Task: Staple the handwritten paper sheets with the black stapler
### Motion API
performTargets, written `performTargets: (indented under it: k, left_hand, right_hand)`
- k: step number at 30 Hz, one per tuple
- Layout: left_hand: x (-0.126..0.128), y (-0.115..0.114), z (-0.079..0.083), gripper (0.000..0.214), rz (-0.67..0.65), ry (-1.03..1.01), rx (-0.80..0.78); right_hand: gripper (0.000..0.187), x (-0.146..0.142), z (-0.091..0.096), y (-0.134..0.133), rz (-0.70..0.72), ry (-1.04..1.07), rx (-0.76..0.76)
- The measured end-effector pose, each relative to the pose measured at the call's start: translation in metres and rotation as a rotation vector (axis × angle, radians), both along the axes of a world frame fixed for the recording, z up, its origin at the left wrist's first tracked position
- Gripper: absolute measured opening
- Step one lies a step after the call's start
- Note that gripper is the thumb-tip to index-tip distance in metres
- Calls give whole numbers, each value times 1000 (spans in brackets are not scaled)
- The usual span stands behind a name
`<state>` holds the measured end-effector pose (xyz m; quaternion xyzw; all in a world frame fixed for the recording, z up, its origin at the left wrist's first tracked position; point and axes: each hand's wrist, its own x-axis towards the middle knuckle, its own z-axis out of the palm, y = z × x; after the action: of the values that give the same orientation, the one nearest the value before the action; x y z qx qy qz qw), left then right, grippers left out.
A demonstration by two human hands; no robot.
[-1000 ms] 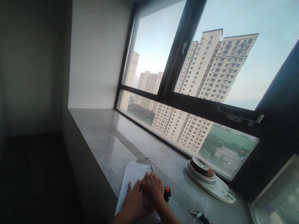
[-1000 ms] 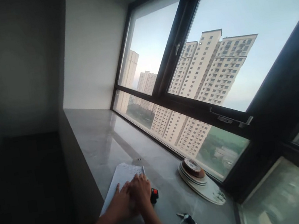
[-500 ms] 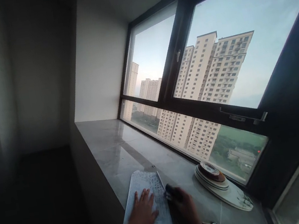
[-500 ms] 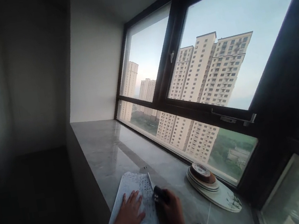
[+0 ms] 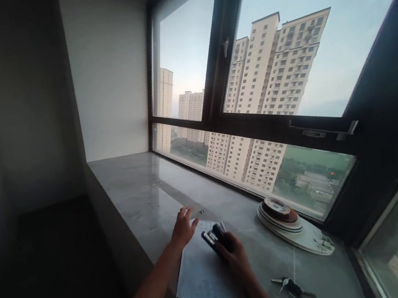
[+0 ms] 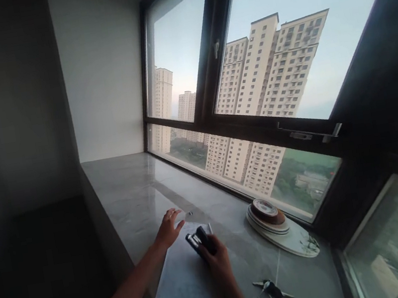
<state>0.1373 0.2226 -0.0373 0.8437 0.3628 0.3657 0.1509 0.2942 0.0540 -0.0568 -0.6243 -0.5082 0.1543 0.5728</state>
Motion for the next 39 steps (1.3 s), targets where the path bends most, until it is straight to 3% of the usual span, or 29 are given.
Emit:
performTargets:
  k: [2,5,10,16,19,22,25,30,35,39]
  left_hand:
    - [11,20,-2,50,-4,111,37]
    - [31,39,-20,49,-61,274,3]
    - [36,53,-41,46,-96,343,-35]
    - [-2,72,-26,44,-108,266,-132]
    - [-9,72,-15,42,-86,246,-127]
    - [5,64,-4,44,-74,233,-74]
    - [35,59,2,42,-163,268,-29]
    - [71,55,-2,40,-309,324,-52]
    - [44,76,-26,45,-211,281,-101]
    - [8,92,-35,41,-76,293,-98]
  right_hand:
    - [32,-1,-3,3,48,-44,-39]
    - [27,-2,-5,6,114,-95,-105]
    - [24,-3,-1,5,57,-72,-98]
    - [20,-6,8,2,108,-79,-105]
    - [19,-8,10,1,110,-102,-99]
    - [18,-8,12,-1,115,-109,-99]
    - [18,-8,13,-1,133,-96,-109]
    - [18,-7,9,1,127,-75,-103]
    - [20,-7,5,2,107,-114,-85]
    - [37,-13,7,-2,196,-197,15]
